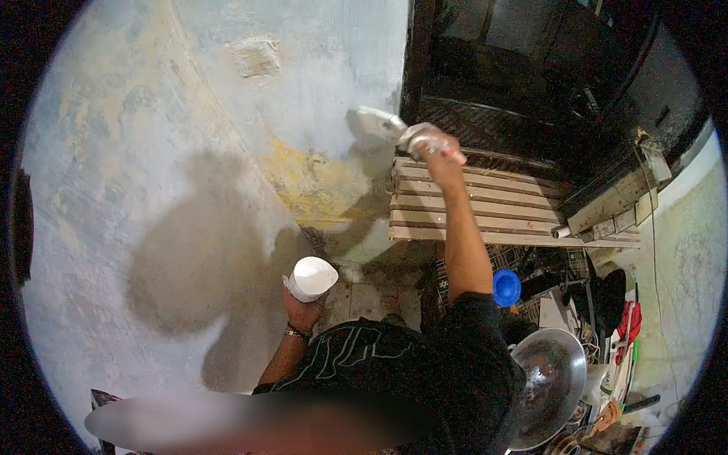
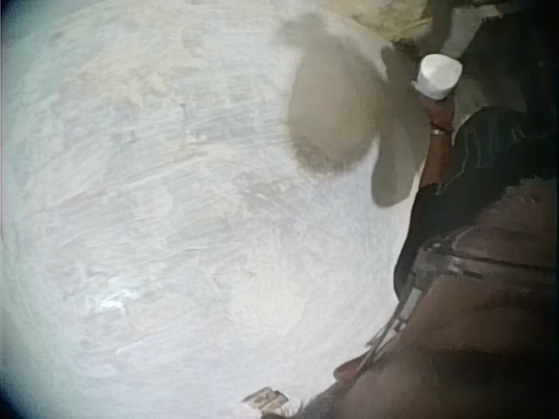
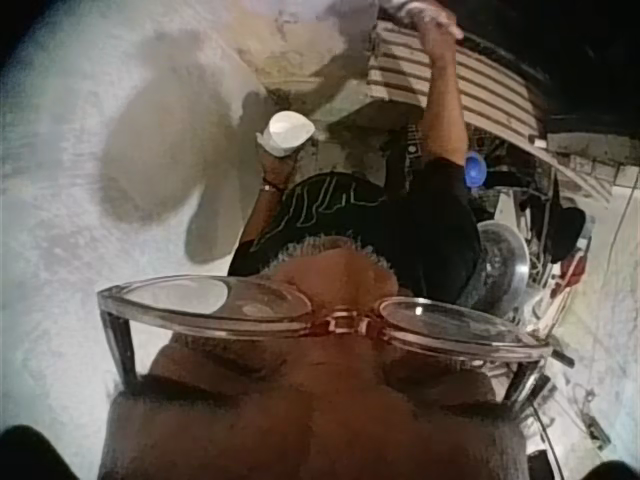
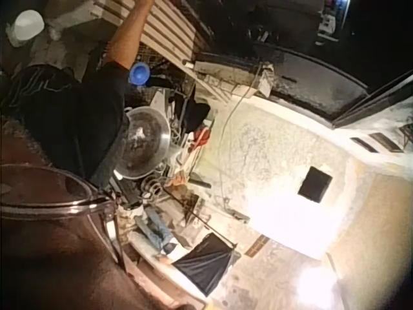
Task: The person paints a wall using a paintbrush and a container of white paint.
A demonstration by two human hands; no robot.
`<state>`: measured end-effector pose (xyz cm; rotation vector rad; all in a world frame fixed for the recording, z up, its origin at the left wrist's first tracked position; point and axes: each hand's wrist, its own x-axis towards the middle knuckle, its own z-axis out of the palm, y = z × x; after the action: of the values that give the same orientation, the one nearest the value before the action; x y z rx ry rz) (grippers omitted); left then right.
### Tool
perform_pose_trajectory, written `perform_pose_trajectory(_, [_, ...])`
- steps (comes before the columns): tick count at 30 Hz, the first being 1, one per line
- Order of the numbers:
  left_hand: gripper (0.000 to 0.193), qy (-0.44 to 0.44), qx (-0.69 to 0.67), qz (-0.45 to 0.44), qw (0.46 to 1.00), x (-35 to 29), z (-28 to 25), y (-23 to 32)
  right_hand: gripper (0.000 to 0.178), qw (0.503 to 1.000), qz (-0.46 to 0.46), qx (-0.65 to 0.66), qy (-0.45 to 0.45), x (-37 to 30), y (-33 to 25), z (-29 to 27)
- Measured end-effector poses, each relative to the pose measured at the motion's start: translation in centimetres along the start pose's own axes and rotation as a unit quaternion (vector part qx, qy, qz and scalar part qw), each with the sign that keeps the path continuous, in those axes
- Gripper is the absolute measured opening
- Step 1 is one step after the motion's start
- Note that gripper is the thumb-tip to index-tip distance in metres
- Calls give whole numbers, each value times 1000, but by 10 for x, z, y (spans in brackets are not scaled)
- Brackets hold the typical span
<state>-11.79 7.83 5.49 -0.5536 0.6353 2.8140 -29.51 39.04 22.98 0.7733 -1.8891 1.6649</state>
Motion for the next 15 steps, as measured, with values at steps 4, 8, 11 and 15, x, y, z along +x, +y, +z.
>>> perform_pose_trajectory(4, [67,-25,9,9,1000,4,-2,0,14,974,53,203,91,17,42,-66])
perform_pose_trajectory(8, [67,-11,16,23,1000,4,3,2,25,959,33,249,133,10,34,-83])
perform_pose_trajectory(11, [70,-21,35,18,999,15,3,0,28,963,-37,266,4,18,33,-58])
perform_pose_trajectory(15, [69,-9,55,11,998,18,14,-5,28,976,19,212,45,31,39,-43])
